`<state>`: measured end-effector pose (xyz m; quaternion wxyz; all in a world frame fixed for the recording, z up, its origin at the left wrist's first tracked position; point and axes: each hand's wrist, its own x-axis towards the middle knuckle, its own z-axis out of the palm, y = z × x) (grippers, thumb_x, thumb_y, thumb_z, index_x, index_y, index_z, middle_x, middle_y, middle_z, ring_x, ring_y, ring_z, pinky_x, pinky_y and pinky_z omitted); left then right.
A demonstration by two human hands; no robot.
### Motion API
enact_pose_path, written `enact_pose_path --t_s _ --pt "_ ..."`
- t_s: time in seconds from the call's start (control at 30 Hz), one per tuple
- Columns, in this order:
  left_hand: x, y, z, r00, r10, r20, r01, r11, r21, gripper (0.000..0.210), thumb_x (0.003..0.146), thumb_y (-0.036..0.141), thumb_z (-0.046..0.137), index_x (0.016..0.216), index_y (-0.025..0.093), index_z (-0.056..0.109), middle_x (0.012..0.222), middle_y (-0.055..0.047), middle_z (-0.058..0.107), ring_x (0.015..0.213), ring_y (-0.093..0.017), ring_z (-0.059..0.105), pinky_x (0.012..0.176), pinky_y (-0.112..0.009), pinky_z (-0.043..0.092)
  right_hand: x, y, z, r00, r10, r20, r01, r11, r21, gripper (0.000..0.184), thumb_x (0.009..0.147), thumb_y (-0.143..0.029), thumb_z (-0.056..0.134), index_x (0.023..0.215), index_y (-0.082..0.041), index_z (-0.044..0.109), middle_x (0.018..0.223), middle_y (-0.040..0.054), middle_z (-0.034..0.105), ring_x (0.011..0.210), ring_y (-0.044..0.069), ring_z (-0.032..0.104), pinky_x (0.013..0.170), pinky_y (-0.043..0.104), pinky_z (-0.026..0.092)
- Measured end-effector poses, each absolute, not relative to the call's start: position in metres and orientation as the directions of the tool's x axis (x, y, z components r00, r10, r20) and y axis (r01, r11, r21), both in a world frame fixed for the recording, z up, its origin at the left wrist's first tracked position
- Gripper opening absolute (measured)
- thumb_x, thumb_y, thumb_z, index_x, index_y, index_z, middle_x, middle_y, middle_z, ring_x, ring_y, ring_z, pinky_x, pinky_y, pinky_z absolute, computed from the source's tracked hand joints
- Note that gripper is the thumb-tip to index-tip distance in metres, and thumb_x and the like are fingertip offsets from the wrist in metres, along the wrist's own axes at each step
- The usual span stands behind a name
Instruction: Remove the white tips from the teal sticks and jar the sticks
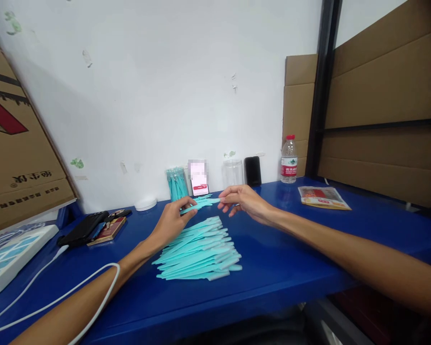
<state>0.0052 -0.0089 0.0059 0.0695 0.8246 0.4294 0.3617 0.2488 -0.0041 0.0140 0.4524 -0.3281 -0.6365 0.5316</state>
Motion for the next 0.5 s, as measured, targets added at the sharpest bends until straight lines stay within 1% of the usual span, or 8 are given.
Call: enact_pose_path --t_s 0.1,0.23,0.3,0.5 --pt "0.0052 -0.0101 0.0064 0.374 0.747 0.550 0.632 -0.639 0.439 0.017 0.088 0.035 0.053 0.092 0.020 0.059 0.074 0.001 0.055 0.070 -0.014 0.050 0.065 -0.026 0.038 0.2491 -0.0031 0.0137 -0.371 0.897 0.240 -0.020 0.251 -0.968 0.016 0.071 -0.027 0.071 0.079 -0.014 0.064 0.078 0.0091 0.069 0.064 0.014 0.062 0.051 0.024 0.050" --pt "0.0065 -0.0133 0.0079 0.396 0.737 0.548 0.607 -0.658 0.446 0.015 0.088 0.032 0.053 0.086 0.019 0.059 0.074 0.001 0.057 0.070 -0.014 0.051 0.066 -0.026 0.038 0.2490 -0.0014 0.0131 -0.347 0.890 0.297 0.067 0.339 -0.938 0.013 0.067 -0.023 0.072 0.072 -0.015 0.064 0.065 0.0034 0.061 0.059 0.013 0.056 0.045 0.023 0.046" --pt "0.0067 -0.0141 0.0083 0.402 0.736 0.545 0.603 -0.661 0.447 0.015 0.088 0.032 0.052 0.085 0.019 0.059 0.074 0.001 0.058 0.071 -0.014 0.052 0.066 -0.026 0.039 0.2489 -0.0011 0.0130 -0.355 0.884 0.305 0.081 0.354 -0.932 0.012 0.067 -0.023 0.072 0.071 -0.015 0.065 0.061 0.0016 0.058 0.057 0.012 0.055 0.044 0.022 0.046" --pt "0.0067 -0.0127 0.0090 0.390 0.737 0.552 0.608 -0.657 0.447 0.020 0.090 0.033 0.049 0.084 0.018 0.061 0.073 0.000 0.060 0.070 -0.014 0.052 0.065 -0.026 0.039 0.2499 0.0019 0.0118 -0.376 0.877 0.300 0.100 0.360 -0.927 0.011 0.068 -0.024 0.071 0.073 -0.015 0.065 0.063 0.0026 0.059 0.058 0.012 0.055 0.043 0.021 0.045"
